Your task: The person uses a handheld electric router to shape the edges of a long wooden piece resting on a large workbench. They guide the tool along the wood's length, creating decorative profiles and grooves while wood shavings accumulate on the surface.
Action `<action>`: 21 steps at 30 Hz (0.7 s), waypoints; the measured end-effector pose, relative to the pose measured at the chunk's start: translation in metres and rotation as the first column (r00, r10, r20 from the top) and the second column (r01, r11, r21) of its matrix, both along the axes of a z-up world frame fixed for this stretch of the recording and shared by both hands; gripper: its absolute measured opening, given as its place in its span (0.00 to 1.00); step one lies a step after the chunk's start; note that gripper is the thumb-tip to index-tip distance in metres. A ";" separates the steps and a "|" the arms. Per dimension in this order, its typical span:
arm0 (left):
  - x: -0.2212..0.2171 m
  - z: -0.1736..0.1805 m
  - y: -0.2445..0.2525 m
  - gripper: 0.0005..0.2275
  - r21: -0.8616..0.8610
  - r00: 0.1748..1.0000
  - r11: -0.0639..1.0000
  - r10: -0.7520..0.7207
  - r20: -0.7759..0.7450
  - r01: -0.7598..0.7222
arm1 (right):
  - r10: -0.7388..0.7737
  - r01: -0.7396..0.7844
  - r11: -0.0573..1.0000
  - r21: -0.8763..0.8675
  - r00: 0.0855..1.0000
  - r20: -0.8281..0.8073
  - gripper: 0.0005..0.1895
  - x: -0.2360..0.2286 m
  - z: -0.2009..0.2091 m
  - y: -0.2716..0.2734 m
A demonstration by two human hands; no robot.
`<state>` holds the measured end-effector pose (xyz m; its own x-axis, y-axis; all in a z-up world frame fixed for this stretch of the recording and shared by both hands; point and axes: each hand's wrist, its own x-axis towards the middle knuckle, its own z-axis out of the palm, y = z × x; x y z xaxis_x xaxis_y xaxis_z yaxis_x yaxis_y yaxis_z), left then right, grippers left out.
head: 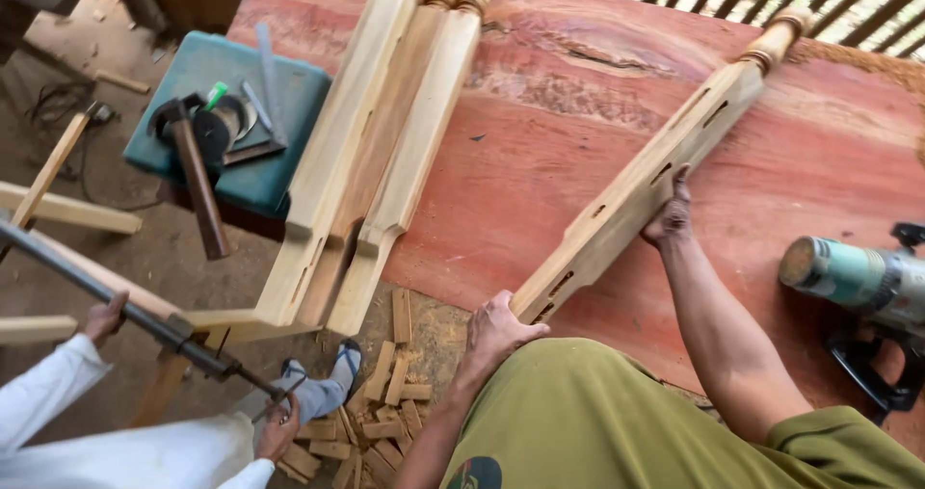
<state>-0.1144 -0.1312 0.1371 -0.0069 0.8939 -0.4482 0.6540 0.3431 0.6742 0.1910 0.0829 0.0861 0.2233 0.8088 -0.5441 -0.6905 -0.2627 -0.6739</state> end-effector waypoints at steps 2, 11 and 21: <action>0.000 -0.004 0.001 0.32 -0.038 0.998 0.999 0.025 0.061 -0.022 | -0.001 0.001 1.000 -0.009 0.999 0.047 0.28 0.010 -0.025 0.021; -0.077 0.093 -0.010 0.24 0.110 0.932 0.993 0.075 -0.356 -0.038 | 0.128 -0.129 0.991 -0.027 0.991 -0.025 0.17 -0.106 0.001 0.037; -0.177 0.004 -0.067 0.35 0.462 0.582 0.815 0.576 -0.574 -0.351 | 0.649 -0.651 0.759 0.029 0.759 0.054 0.22 -0.324 0.068 0.058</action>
